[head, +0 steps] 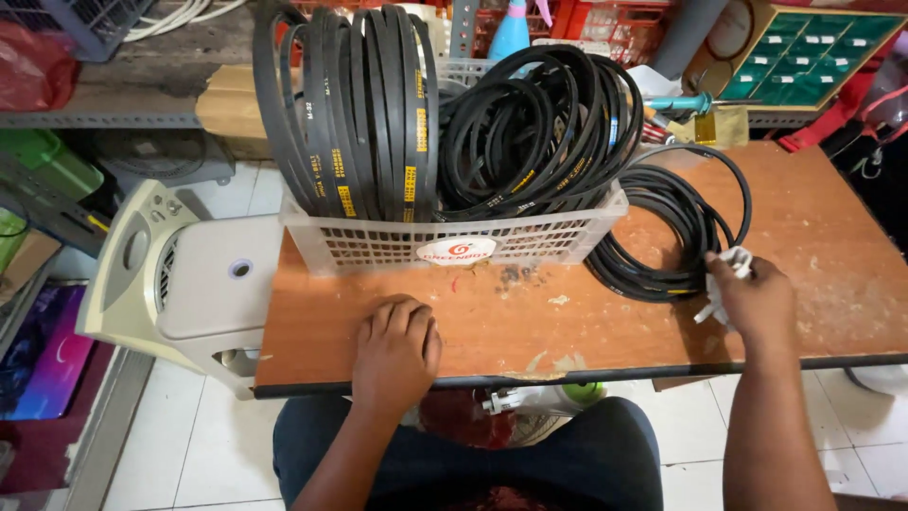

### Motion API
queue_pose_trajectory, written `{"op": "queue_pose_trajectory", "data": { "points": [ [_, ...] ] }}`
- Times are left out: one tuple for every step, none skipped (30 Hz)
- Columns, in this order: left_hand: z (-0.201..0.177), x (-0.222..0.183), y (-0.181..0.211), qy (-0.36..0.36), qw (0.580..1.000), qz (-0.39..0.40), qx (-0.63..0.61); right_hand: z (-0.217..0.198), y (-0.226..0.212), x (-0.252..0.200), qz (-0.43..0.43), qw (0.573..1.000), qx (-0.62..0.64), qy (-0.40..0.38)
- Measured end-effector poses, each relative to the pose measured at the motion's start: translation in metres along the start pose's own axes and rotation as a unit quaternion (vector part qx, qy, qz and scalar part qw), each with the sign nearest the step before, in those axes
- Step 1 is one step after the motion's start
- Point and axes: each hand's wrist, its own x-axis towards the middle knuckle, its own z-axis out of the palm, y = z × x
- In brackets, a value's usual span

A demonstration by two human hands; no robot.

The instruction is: Cleaning rubber drive belts using a cloth at a workbench.

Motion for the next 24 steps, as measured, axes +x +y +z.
{"op": "queue_pose_trajectory", "data": {
  "points": [
    [0.000, 0.001, 0.000, 0.001, 1.000, 0.000, -0.001, 0.002, 0.001, 0.001, -0.001, 1.000, 0.000, 0.001],
    [0.000, 0.002, -0.001, -0.010, 1.000, -0.001, -0.003, 0.004, 0.001, 0.003, -0.005, 1.000, -0.004, 0.020],
    [0.000, 0.002, -0.001, -0.022, 1.000, -0.002, -0.005, 0.006, 0.003, 0.004, -0.008, 0.999, -0.007, 0.038],
    [0.000, 0.002, -0.001, -0.023, 1.000, -0.002, -0.006, 0.005, 0.006, 0.002, -0.007, 0.999, -0.008, 0.039],
    [-0.001, 0.003, -0.001, -0.024, 1.000, 0.000, -0.007, 0.004, 0.009, 0.001, -0.017, 0.998, 0.024, 0.051],
    [-0.002, 0.003, -0.001, -0.025, 1.000, 0.001, -0.009, 0.004, 0.011, 0.000, -0.026, 0.996, 0.057, 0.063],
    [-0.002, 0.002, -0.001, -0.028, 1.000, 0.002, -0.009, 0.005, 0.016, -0.004, -0.023, 0.996, 0.055, 0.062],
    [-0.002, 0.001, -0.001, -0.013, 1.000, 0.006, -0.003, 0.005, 0.021, -0.009, -0.042, 0.994, 0.070, 0.073],
    [-0.001, 0.002, -0.001, 0.003, 1.000, 0.011, 0.003, 0.005, 0.025, -0.012, -0.061, 0.991, 0.084, 0.087],
    [-0.001, 0.002, 0.000, 0.002, 1.000, 0.012, 0.001, 0.005, 0.024, -0.022, -0.060, 0.991, 0.083, 0.088],
    [-0.002, 0.002, 0.000, -0.005, 1.000, 0.009, 0.000, 0.005, 0.022, -0.030, -0.042, 0.994, 0.066, 0.078],
    [-0.003, 0.003, -0.001, -0.012, 1.000, 0.006, -0.002, 0.006, 0.020, -0.038, -0.025, 0.996, 0.050, 0.068],
    [-0.005, 0.004, 0.001, -0.012, 1.000, 0.005, -0.002, 0.011, 0.022, -0.036, -0.025, 0.996, 0.049, 0.067],
    [-0.007, 0.004, 0.002, -0.001, 1.000, 0.010, -0.002, 0.016, 0.024, -0.035, 0.006, 0.994, 0.093, 0.049],
    [-0.009, 0.005, 0.003, 0.011, 1.000, 0.016, -0.001, 0.022, 0.026, -0.034, 0.037, 0.989, 0.137, 0.030],
    [-0.010, 0.005, 0.003, 0.010, 1.000, 0.015, -0.001, 0.022, 0.025, -0.034, 0.037, 0.989, 0.137, 0.029],
    [-0.011, 0.005, 0.003, 0.012, 1.000, 0.016, 0.003, 0.021, 0.024, -0.034, 0.001, 0.994, 0.109, 0.021],
    [-0.012, 0.006, 0.003, 0.014, 1.000, 0.017, 0.006, 0.021, 0.024, -0.034, -0.034, 0.996, 0.081, 0.013],
    [-0.011, 0.005, 0.003, 0.014, 1.000, 0.017, 0.006, 0.017, 0.010, -0.040, -0.034, 0.996, 0.080, 0.013],
    [-0.010, 0.004, 0.002, 0.001, 1.000, 0.011, 0.002, 0.012, -0.003, -0.046, -0.029, 0.997, 0.056, -0.039],
    [-0.009, 0.004, 0.002, -0.011, 1.000, 0.007, -0.003, 0.007, -0.017, -0.052, -0.023, 0.995, 0.031, -0.090],
    [-0.007, 0.003, 0.002, -0.011, 1.000, 0.008, -0.004, -0.001, -0.033, -0.062, -0.023, 0.995, 0.031, -0.089],
    [-0.006, 0.003, 0.001, 0.006, 1.000, 0.015, 0.003, -0.009, -0.050, -0.071, -0.014, 0.991, -0.054, -0.123],
    [-0.005, 0.002, 0.000, 0.022, 0.999, 0.021, 0.011, -0.016, -0.067, -0.081, -0.005, 0.978, -0.136, -0.157]
  ]
}}
